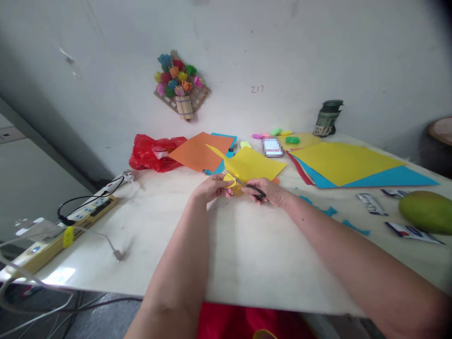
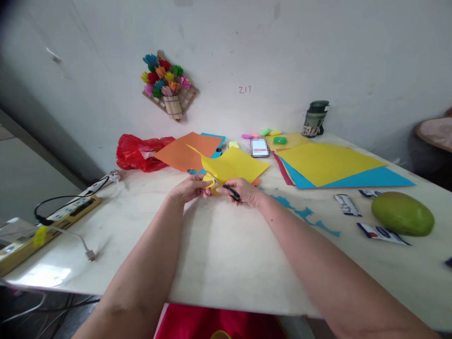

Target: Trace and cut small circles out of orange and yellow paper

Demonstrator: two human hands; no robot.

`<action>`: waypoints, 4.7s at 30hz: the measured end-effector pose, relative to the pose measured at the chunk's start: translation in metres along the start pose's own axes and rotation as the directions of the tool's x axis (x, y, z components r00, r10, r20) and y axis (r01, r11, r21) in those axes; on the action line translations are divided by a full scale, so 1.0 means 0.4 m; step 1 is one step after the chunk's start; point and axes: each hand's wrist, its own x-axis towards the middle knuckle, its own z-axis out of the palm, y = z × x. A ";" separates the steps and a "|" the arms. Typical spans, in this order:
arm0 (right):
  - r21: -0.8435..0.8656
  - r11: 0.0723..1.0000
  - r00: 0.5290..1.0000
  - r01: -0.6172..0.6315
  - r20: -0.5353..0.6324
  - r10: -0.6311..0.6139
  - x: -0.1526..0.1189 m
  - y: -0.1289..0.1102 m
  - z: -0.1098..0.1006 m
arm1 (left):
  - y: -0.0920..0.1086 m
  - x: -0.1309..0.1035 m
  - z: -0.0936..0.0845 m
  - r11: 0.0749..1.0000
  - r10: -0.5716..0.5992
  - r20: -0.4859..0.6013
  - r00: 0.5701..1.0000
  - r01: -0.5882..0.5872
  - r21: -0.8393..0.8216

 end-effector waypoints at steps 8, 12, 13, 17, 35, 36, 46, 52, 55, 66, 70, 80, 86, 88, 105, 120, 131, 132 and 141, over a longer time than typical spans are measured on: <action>-0.009 1.000 1.000 0.004 -0.010 -0.004 0.000 0.002 -0.003 | 0.004 -0.005 0.006 1.000 -0.006 0.010 1.000 0.006 -0.021; -0.011 1.000 0.999 0.022 -0.025 -0.023 0.002 0.006 -0.004 | 0.005 -0.006 0.005 0.999 -0.012 0.019 1.000 0.013 -0.042; -0.010 1.000 0.999 0.025 -0.023 -0.026 0.003 0.007 -0.004 | 0.005 -0.007 0.004 0.999 -0.013 0.022 1.000 0.014 -0.046; -0.030 0.999 1.000 0.028 0.001 -0.028 0.002 0.008 -0.011 | 0.006 -0.009 0.003 0.998 -0.019 0.040 0.999 0.021 -0.058; -0.183 0.983 0.999 0.014 0.031 -0.009 -0.002 0.001 -0.030 | -0.002 -0.007 -0.007 0.996 -0.081 0.055 0.995 0.082 -0.020; -0.186 0.982 1.000 0.017 0.028 -0.012 -0.002 0.002 -0.030 | -0.002 -0.007 -0.006 0.996 -0.083 0.054 0.995 0.084 -0.019; -0.140 0.990 0.999 0.019 0.049 -0.012 0.002 0.011 -0.030 | -0.004 -0.005 -0.007 0.997 -0.073 0.064 0.995 0.073 -0.002; -0.135 0.991 0.999 0.022 0.038 -0.017 0.001 0.011 -0.028 | -0.003 -0.006 -0.008 0.997 -0.074 0.061 0.995 0.074 0.009; -0.115 0.993 0.999 0.013 0.043 -0.008 0.001 0.010 -0.027 | -0.001 -0.007 -0.007 0.997 -0.079 0.063 0.995 0.078 0.016; -0.115 0.993 0.999 0.004 0.037 0.000 0.005 0.012 -0.028 | 0.003 -0.012 -0.007 0.995 -0.099 0.057 0.993 0.099 0.000; -0.131 0.991 1.000 0.009 0.030 -0.005 0.007 0.012 -0.025 | 0.003 -0.014 -0.013 0.995 -0.104 0.071 0.992 0.104 0.004; -0.124 0.992 1.000 0.006 0.030 -0.002 0.007 0.013 -0.024 | 0.006 -0.017 -0.015 0.994 -0.110 0.063 0.992 0.108 0.028; -0.139 0.990 0.999 0.028 0.041 -0.022 0.009 0.014 -0.024 | 0.008 -0.019 -0.018 0.993 -0.121 0.059 0.991 0.120 0.019; -0.140 0.990 0.999 0.023 0.032 -0.018 0.008 0.011 -0.023 | 0.006 -0.019 -0.021 0.992 -0.125 0.041 0.991 0.125 0.001; 0.029 0.998 0.991 0.051 -0.129 -0.047 0.015 0.015 -0.009 | -0.016 0.023 0.005 0.966 -0.019 -0.157 0.987 -0.023 -0.259; 0.102 0.991 0.975 0.087 -0.212 -0.064 0.019 0.009 0.004 | -0.014 0.056 0.065 0.875 -0.096 -0.307 0.947 -0.067 -0.480; 0.131 0.988 0.981 0.078 -0.186 -0.053 0.017 0.010 -0.001 | -0.009 0.045 0.060 0.941 0.081 -0.334 0.939 -0.183 -0.286; 0.131 0.988 0.983 0.079 -0.177 -0.056 0.015 0.010 -0.002 | -0.006 0.042 0.061 0.946 0.080 -0.335 0.939 -0.178 -0.271; 0.068 0.993 0.990 0.096 -0.107 -0.089 0.009 0.005 -0.013 | 0.001 0.032 0.065 0.962 0.102 -0.277 0.955 -0.166 -0.216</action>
